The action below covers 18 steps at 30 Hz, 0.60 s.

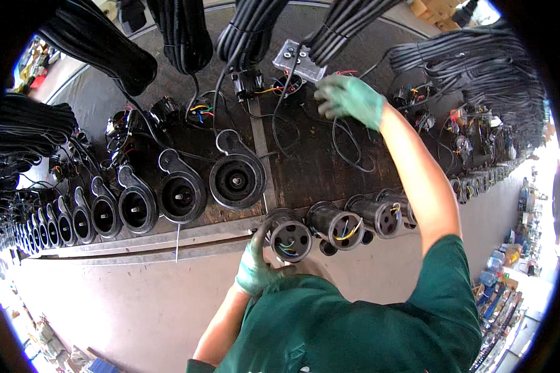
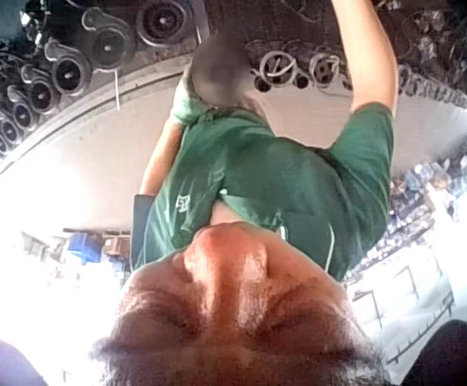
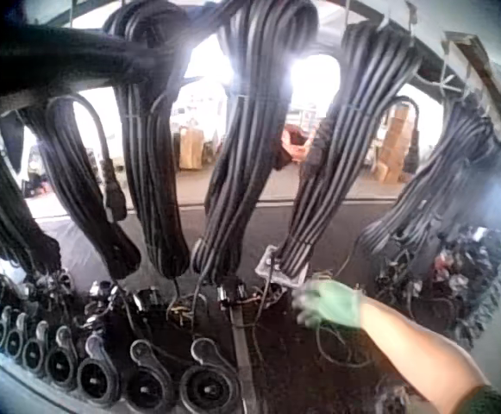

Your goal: The person uses a hammer to tap metal pins into cylindrical electrical components arranged on a workbench. They handle the components one at a time, positioning them and striking the pins to secure them in place. The person wears green gloves and a green shirt while working in a workshop environment.

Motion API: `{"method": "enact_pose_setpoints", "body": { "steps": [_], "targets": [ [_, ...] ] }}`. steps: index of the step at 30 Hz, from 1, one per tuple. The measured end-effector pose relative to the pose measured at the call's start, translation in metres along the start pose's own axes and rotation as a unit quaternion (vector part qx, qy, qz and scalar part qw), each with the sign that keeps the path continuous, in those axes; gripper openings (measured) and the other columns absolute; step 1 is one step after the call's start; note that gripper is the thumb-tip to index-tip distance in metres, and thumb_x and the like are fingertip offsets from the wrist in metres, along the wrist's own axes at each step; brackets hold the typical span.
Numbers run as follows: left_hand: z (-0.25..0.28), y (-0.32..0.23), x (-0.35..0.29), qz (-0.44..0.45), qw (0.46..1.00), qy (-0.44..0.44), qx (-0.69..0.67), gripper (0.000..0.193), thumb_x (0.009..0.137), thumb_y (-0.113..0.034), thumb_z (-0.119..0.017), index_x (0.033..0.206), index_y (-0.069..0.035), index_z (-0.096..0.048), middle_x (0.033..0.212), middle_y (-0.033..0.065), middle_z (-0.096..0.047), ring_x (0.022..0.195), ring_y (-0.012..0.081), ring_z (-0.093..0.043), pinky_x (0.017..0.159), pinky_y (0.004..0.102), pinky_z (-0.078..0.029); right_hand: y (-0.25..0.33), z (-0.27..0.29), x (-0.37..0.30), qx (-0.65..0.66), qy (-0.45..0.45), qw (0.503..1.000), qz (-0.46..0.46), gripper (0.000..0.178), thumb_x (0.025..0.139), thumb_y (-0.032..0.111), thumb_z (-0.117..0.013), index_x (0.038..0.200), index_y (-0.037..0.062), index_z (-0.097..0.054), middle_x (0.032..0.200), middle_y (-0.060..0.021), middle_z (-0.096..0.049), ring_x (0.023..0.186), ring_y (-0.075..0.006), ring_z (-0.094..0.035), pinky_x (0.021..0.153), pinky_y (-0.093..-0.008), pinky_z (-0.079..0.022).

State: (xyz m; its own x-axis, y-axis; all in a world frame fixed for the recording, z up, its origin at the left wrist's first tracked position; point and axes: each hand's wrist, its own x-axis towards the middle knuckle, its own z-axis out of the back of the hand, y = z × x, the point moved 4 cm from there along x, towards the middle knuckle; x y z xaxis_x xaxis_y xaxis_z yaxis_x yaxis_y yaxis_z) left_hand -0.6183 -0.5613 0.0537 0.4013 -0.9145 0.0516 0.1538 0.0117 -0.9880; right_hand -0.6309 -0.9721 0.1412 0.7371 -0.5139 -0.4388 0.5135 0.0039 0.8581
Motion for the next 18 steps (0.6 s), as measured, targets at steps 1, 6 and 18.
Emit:
{"method": "enact_pose_setpoints", "body": {
  "steps": [1,6,18],
  "targets": [
    [-0.004,0.005,0.000,-0.003,0.999,-0.030,0.016,0.115,0.059,-0.022,-0.100,0.152,-0.002,-0.035,0.142,0.0227,-0.056,0.129,0.0374,-0.058,0.107,0.0445,-0.050,0.013,-0.010,-0.038,-0.021,0.040,0.998,0.040,0.038,0.107,0.017,-0.052,0.140,-0.0012,-0.052,0.126,-0.0143,-0.066,0.102,-0.0240,-0.070,0.089,-0.0382,-0.060],
    [-0.033,0.033,0.014,-0.046,0.996,-0.076,0.014,0.107,0.061,-0.021,-0.098,0.147,0.000,-0.039,0.133,0.0189,-0.060,0.121,0.0321,-0.063,0.103,0.0428,-0.052,0.031,-0.065,-0.211,-0.228,0.199,0.923,0.236,0.034,0.107,0.024,-0.049,0.131,0.0033,-0.060,0.117,-0.0136,-0.072,0.094,-0.0283,-0.075,0.084,-0.0398,-0.062],
    [-0.029,0.079,0.107,0.095,0.989,-0.054,-0.096,0.081,0.078,-0.015,-0.089,0.142,-0.005,-0.041,0.128,0.0089,-0.062,0.109,0.0185,-0.063,0.094,0.0343,-0.054,-0.105,-0.233,-0.204,-0.314,0.077,0.935,-0.147,0.034,0.090,0.007,-0.059,0.122,-0.0034,-0.054,0.122,-0.0291,-0.062,0.109,-0.0396,-0.066,0.093,-0.0477,-0.055]
  ]
}}
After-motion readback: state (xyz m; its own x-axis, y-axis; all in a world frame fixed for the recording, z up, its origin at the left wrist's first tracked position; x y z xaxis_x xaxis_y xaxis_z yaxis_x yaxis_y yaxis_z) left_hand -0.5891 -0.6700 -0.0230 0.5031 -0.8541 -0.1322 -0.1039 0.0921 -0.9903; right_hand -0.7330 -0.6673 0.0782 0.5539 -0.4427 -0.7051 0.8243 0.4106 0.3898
